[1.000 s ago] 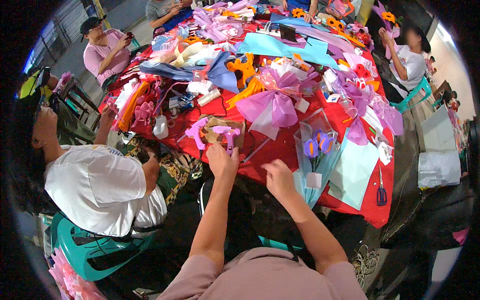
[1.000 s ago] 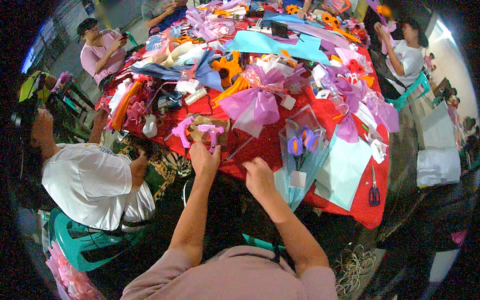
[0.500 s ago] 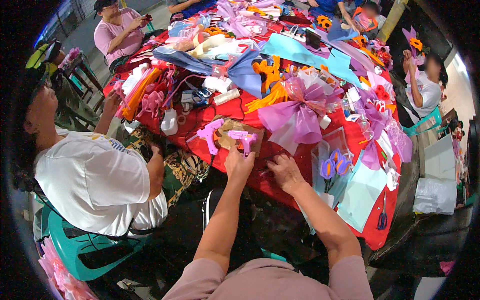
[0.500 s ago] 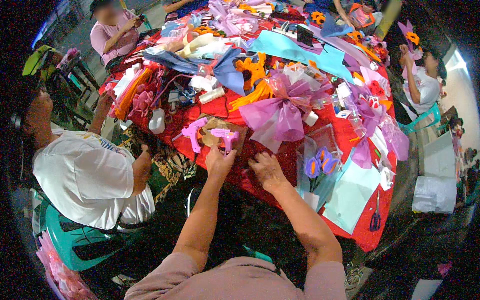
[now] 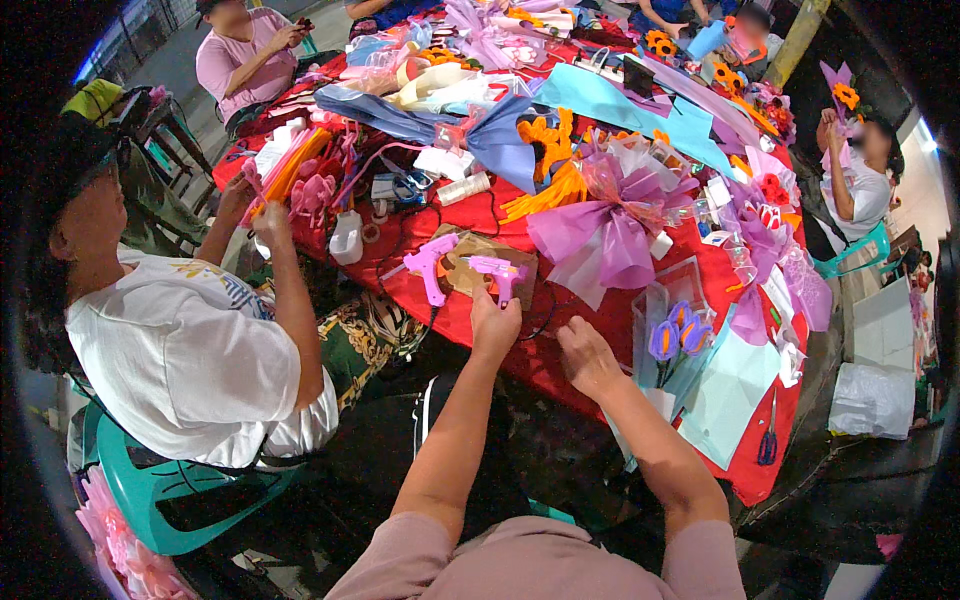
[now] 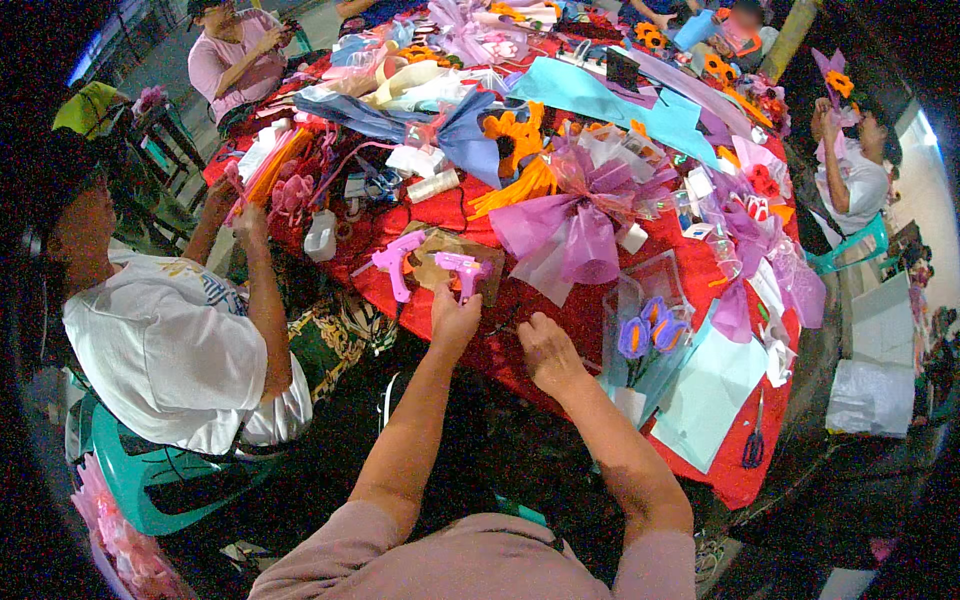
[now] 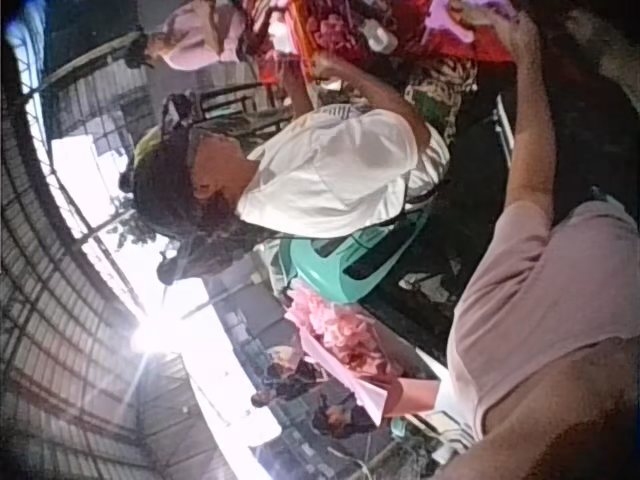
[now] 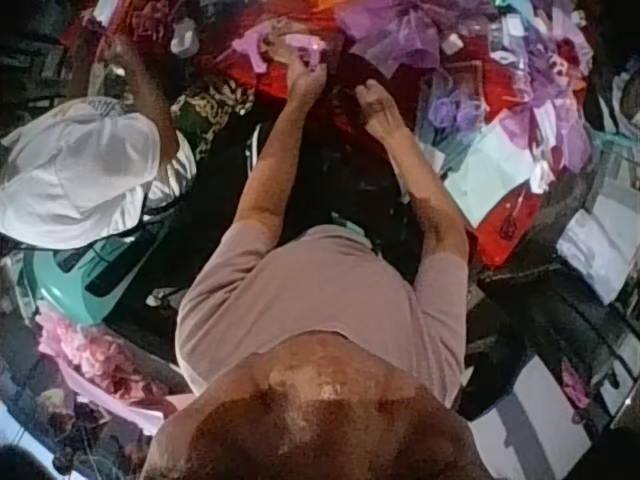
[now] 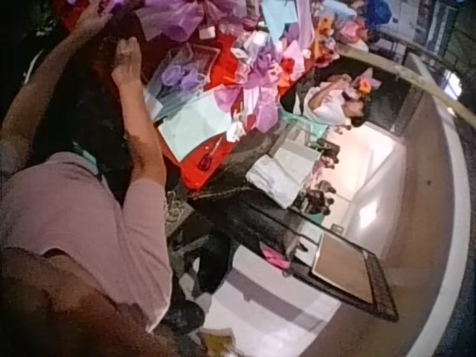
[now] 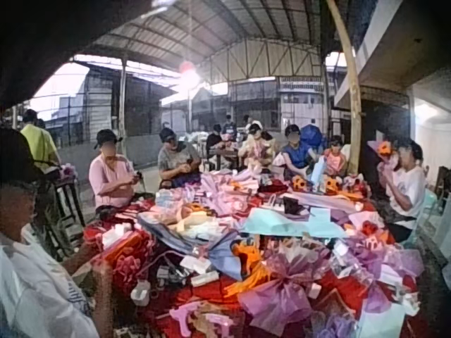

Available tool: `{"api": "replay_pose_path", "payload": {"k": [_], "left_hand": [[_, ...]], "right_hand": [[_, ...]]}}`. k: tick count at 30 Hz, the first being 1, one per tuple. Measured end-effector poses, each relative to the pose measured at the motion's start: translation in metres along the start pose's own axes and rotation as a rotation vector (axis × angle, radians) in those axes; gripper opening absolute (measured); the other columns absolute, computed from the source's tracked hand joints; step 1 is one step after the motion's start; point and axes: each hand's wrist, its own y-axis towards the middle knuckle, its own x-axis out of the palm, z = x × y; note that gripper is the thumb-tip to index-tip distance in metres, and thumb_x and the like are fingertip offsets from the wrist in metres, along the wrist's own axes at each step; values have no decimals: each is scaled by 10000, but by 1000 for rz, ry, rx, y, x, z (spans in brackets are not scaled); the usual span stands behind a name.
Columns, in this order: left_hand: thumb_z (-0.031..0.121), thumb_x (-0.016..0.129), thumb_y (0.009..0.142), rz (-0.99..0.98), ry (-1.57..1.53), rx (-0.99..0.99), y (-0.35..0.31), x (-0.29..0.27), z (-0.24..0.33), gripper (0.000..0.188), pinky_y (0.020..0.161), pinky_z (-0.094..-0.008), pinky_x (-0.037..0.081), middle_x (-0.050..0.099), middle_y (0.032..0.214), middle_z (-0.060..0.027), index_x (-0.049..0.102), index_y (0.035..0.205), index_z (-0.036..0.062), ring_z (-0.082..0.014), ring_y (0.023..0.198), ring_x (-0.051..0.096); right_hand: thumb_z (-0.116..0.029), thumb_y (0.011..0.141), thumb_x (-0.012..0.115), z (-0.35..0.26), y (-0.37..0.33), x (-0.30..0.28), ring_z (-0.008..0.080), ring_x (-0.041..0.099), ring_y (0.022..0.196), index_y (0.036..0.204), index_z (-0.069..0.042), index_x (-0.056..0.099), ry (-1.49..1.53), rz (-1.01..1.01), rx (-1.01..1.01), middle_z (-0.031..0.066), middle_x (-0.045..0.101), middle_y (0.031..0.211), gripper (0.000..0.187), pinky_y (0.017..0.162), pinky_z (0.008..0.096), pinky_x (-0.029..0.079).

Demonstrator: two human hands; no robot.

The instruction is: The person assembles a decorative paper flower bouquet by folding wrapping paper around purple flowers and securing the assembly with tape and a hot glue gun.

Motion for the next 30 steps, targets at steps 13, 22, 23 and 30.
{"api": "replay_pose_path", "payload": {"k": [13,22,23,30], "left_hand": [[-6,688,793,-353,-732,-248,12,-30,-5,553,639,-251,481,636,957,-96,454,1291,-60,-126,735,599],[-50,681,798,-312,-662,-263,14,-26,-16,594,694,-292,529,660,976,-113,423,1333,-52,-176,795,648],[-53,678,798,-321,-680,-256,14,-26,-18,605,700,-293,531,659,978,-115,413,1341,-54,-179,801,650],[-44,661,786,-333,-581,-146,11,-18,-19,662,760,-283,521,646,1035,-142,348,1369,-65,-182,880,646]], "right_hand": [[-49,790,636,-15,45,-20,379,617,858,975,-39,696,378,484,309,182,621,876,195,785,459,497],[-44,762,650,-17,56,-10,364,629,837,901,-26,708,310,495,361,175,652,844,152,762,431,499],[-46,762,650,-19,55,-10,363,629,841,901,-27,709,318,506,373,173,653,847,152,765,431,499],[-69,776,644,-18,55,-14,362,627,837,915,-40,712,254,443,348,171,642,865,157,758,432,503]]}}
